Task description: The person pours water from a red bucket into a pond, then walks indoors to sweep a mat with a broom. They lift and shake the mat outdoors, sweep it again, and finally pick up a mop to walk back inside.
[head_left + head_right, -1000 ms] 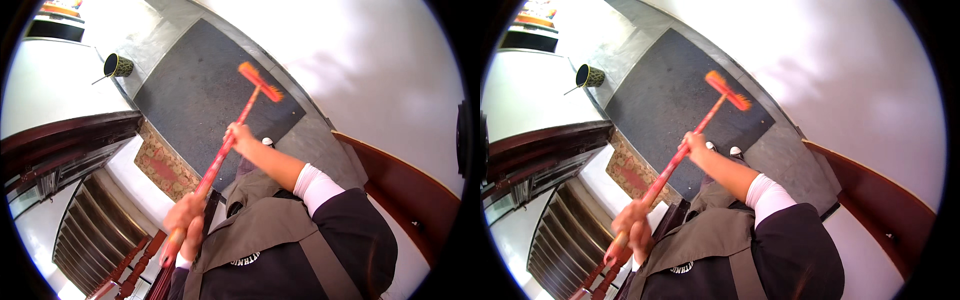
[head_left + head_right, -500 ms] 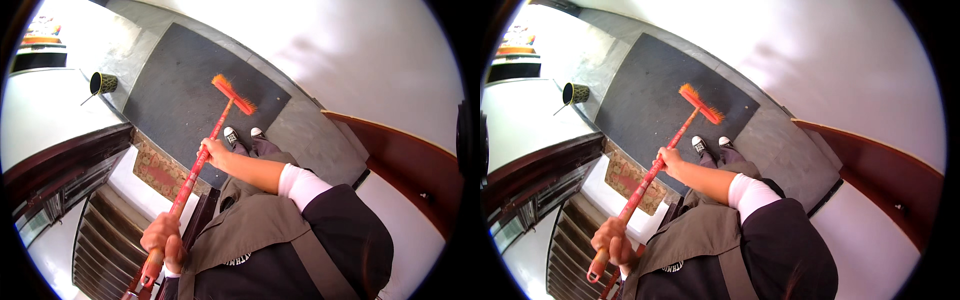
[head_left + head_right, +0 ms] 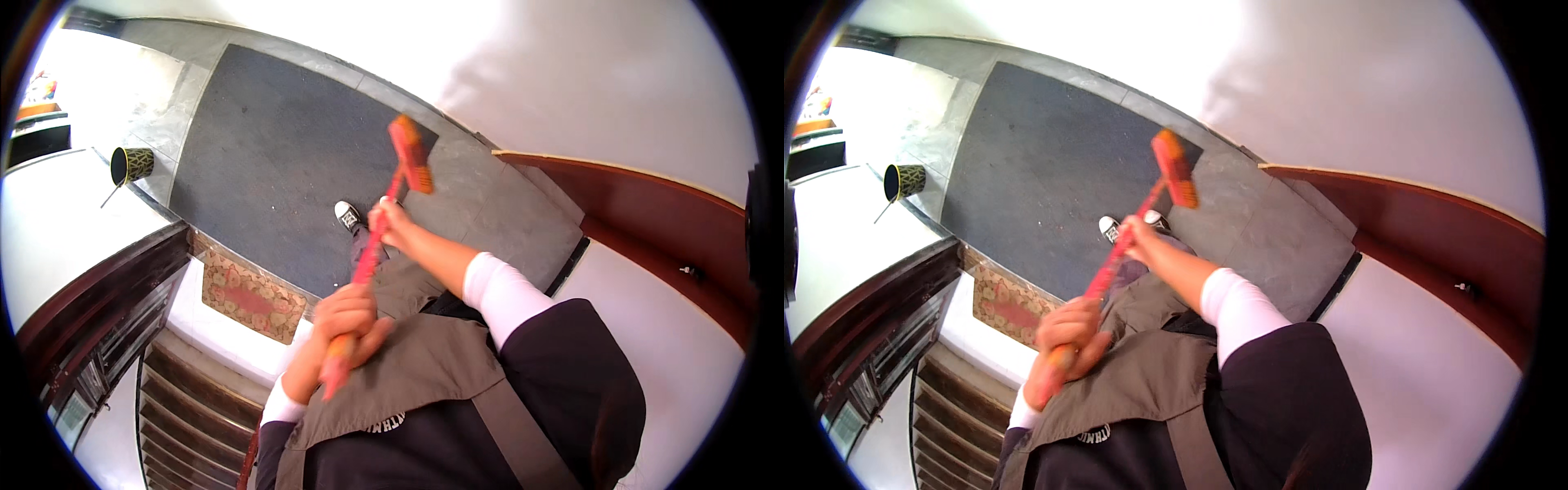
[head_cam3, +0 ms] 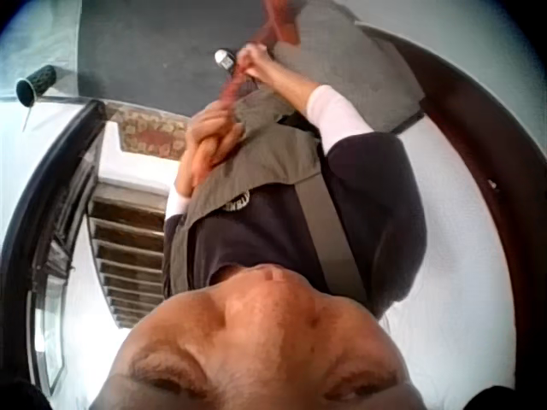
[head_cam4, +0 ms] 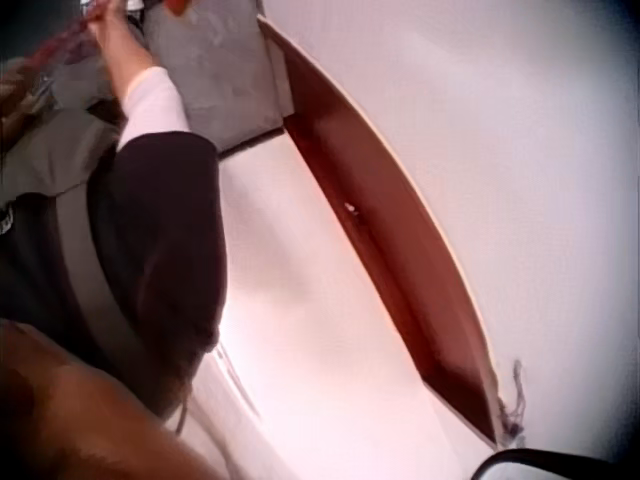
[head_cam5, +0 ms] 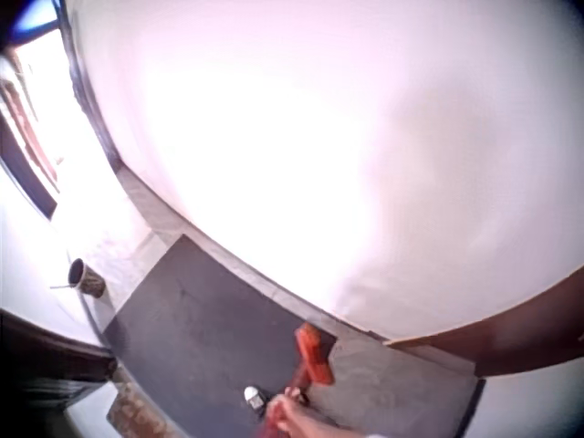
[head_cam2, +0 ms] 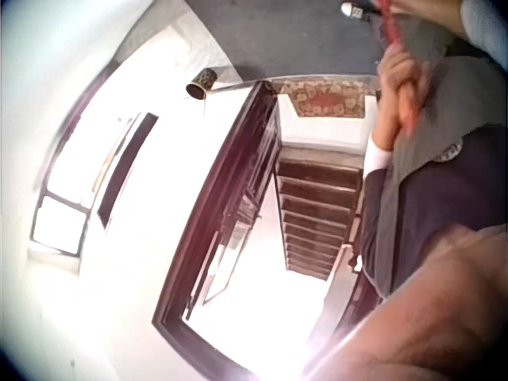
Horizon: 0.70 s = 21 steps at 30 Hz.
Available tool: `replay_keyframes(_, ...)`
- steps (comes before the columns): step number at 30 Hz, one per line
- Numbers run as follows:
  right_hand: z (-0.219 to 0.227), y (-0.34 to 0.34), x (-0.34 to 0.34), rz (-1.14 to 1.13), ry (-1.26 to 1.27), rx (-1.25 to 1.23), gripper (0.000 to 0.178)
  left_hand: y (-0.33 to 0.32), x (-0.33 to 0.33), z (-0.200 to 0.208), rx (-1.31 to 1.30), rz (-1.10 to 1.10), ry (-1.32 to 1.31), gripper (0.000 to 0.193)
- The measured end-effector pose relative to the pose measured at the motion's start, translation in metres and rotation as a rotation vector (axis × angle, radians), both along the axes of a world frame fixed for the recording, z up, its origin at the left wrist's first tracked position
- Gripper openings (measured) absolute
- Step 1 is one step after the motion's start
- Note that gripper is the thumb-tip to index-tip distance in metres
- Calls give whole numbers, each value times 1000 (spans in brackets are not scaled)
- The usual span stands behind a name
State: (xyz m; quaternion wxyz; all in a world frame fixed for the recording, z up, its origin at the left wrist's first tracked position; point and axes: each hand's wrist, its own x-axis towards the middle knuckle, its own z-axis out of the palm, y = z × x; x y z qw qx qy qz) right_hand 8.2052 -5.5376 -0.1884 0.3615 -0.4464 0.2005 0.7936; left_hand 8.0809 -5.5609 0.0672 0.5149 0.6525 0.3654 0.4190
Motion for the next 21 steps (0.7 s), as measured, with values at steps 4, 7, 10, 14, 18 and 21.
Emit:
replay_keyframes(4,24,-1,-70,29,160,24,12,-7,-33,43,1,201,-7,27)
replay_keyframes(7,61,-2,-76,122,84,26,8,-23,-44,73,-44,327,-59,23)
replay_keyframes(10,88,-2,-52,95,-7,-3,7,-25,-43,78,13,250,-135,23)
replay_keyframes(14,45,8,-7,51,-114,-4,13,-16,-32,29,-48,280,-234,23)
replay_keyframes(18,4,21,-26,185,-149,2,12,-8,-28,3,-78,272,-182,25)
replay_keyframes(21,-11,12,-95,173,135,7,10,-7,-47,24,-52,368,-26,24)
